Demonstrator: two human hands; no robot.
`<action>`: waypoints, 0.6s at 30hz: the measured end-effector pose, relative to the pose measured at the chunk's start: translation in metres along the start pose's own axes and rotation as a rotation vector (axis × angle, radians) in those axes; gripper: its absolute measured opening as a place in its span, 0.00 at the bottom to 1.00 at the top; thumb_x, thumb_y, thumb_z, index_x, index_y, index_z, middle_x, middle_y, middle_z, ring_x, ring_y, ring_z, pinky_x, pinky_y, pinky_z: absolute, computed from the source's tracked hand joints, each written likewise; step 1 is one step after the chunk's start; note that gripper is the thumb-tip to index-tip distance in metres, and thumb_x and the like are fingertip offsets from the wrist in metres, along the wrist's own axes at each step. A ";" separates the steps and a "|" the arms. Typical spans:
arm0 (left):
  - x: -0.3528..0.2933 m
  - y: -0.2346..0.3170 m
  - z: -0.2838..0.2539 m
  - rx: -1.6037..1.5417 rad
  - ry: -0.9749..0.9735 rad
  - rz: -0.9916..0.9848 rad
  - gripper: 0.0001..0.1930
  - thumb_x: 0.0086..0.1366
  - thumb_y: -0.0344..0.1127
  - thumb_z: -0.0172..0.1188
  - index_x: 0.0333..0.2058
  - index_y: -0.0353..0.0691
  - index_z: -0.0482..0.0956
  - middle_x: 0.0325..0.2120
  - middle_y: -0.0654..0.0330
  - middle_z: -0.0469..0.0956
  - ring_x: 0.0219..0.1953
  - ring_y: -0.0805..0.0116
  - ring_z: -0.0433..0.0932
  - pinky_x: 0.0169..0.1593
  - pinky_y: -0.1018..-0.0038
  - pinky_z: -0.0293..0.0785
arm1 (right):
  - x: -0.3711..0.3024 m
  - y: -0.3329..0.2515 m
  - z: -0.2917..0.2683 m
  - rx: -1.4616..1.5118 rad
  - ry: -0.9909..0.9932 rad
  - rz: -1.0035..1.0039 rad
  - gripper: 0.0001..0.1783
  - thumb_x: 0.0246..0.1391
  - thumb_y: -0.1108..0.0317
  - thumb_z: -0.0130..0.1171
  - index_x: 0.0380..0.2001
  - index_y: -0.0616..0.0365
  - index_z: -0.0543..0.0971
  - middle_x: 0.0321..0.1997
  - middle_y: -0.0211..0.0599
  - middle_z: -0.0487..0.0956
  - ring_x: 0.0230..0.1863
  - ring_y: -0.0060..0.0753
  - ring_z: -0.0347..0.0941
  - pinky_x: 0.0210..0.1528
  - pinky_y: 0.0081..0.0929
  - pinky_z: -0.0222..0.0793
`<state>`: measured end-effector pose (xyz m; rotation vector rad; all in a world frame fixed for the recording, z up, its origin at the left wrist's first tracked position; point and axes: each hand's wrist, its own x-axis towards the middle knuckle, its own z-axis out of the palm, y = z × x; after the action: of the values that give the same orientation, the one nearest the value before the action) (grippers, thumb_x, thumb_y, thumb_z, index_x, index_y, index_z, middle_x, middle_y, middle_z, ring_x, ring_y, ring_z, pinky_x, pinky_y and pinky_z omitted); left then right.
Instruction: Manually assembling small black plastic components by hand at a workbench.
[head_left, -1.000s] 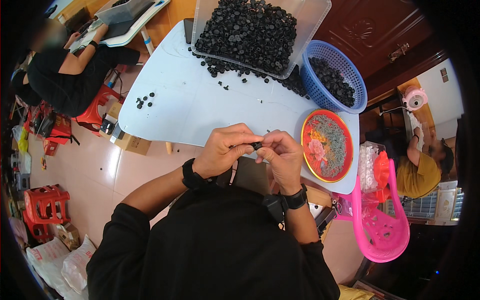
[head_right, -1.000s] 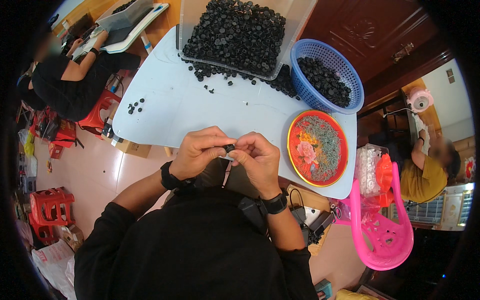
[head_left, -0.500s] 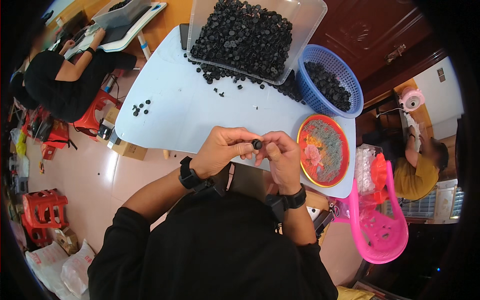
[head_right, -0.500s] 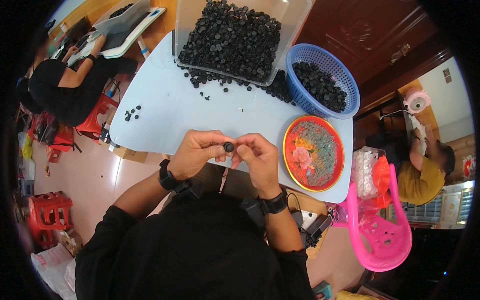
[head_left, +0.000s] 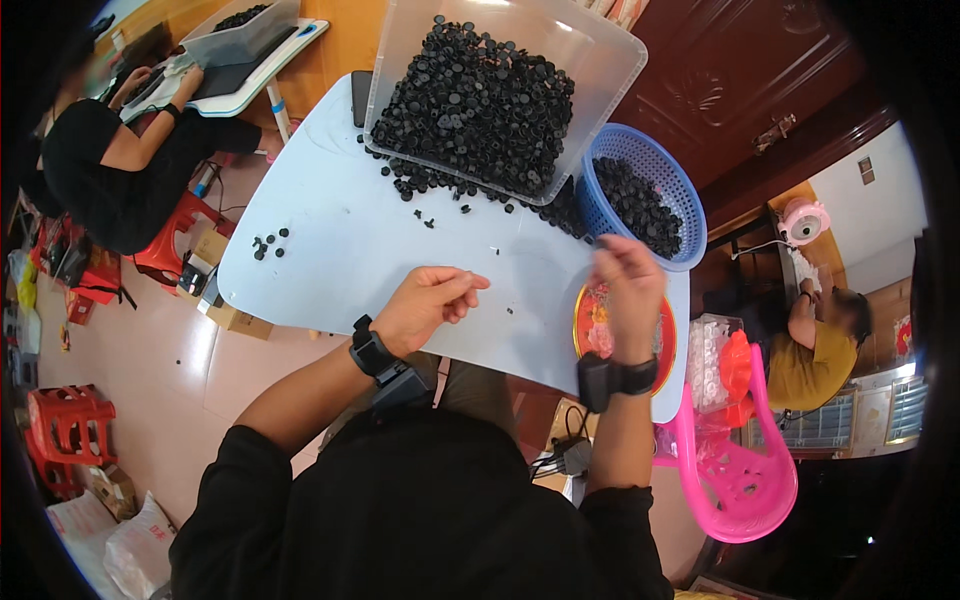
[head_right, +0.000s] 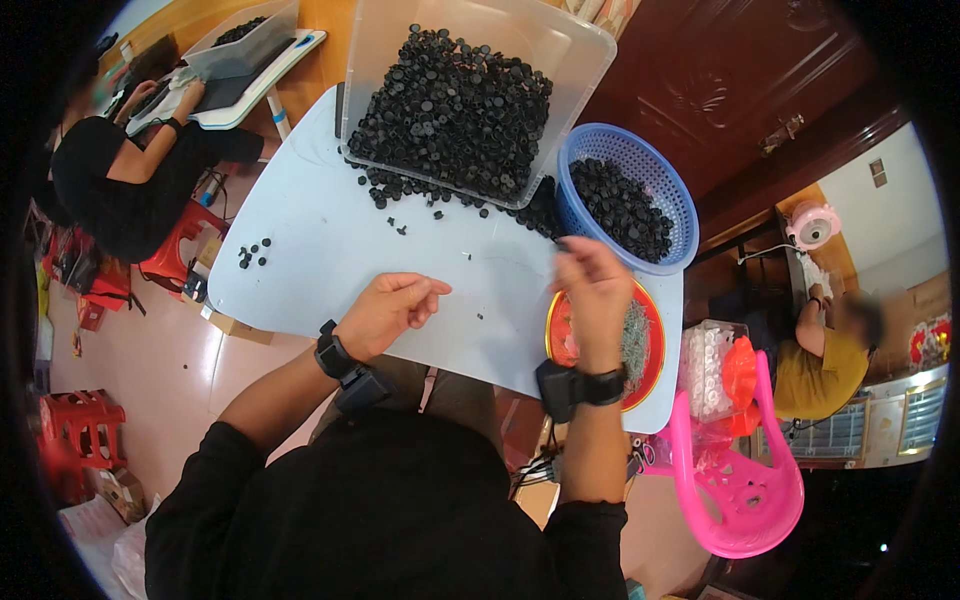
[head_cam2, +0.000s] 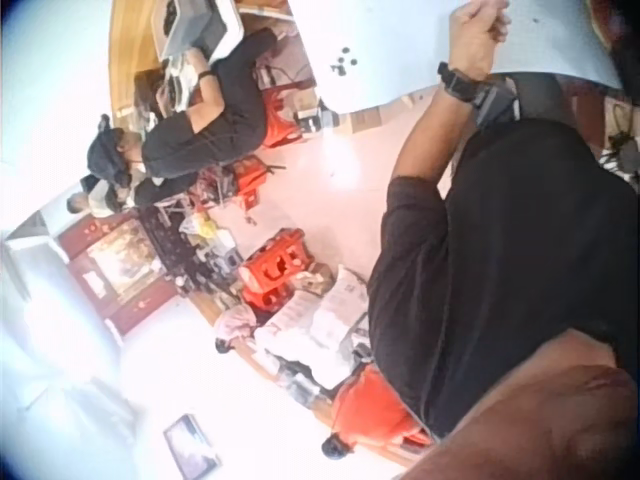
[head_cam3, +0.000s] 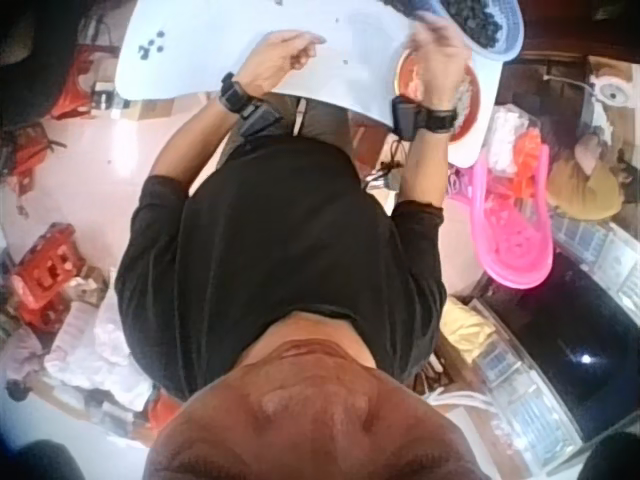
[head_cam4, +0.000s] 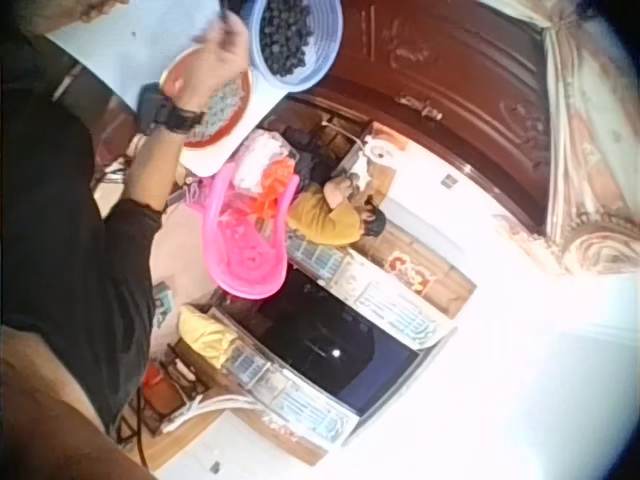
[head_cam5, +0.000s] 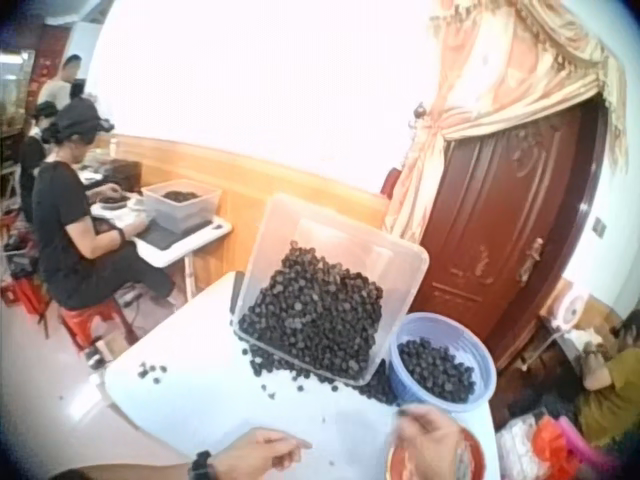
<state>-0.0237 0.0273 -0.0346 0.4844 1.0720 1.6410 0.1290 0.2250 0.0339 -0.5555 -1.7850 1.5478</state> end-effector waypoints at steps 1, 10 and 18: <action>0.000 -0.001 -0.007 0.000 0.001 0.006 0.13 0.66 0.34 0.48 0.39 0.30 0.75 0.24 0.64 0.72 0.25 0.79 0.67 0.30 0.83 0.63 | 0.015 0.005 -0.017 -0.047 0.110 -0.029 0.10 0.48 0.78 0.57 0.37 0.67 0.75 0.28 0.32 0.75 0.23 0.19 0.70 0.26 0.17 0.70; -0.001 -0.012 -0.029 -0.288 -0.049 0.071 0.12 0.64 0.30 0.49 0.43 0.29 0.73 0.29 0.60 0.75 0.29 0.76 0.69 0.35 0.81 0.66 | 0.042 0.033 0.006 -0.267 0.179 -0.216 0.11 0.51 0.76 0.55 0.40 0.65 0.73 0.29 0.35 0.75 0.23 0.20 0.71 0.24 0.18 0.71; 0.001 -0.019 -0.032 -0.349 -0.117 0.123 0.14 0.63 0.30 0.50 0.46 0.31 0.71 0.33 0.59 0.75 0.33 0.74 0.71 0.38 0.79 0.67 | 0.054 0.079 0.119 -0.878 -0.317 -0.414 0.15 0.41 0.76 0.58 0.37 0.57 0.76 0.32 0.43 0.72 0.35 0.44 0.71 0.36 0.34 0.69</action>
<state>-0.0384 0.0160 -0.0670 0.4140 0.6611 1.8387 -0.0042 0.1985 -0.0362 -0.2942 -2.6087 0.5364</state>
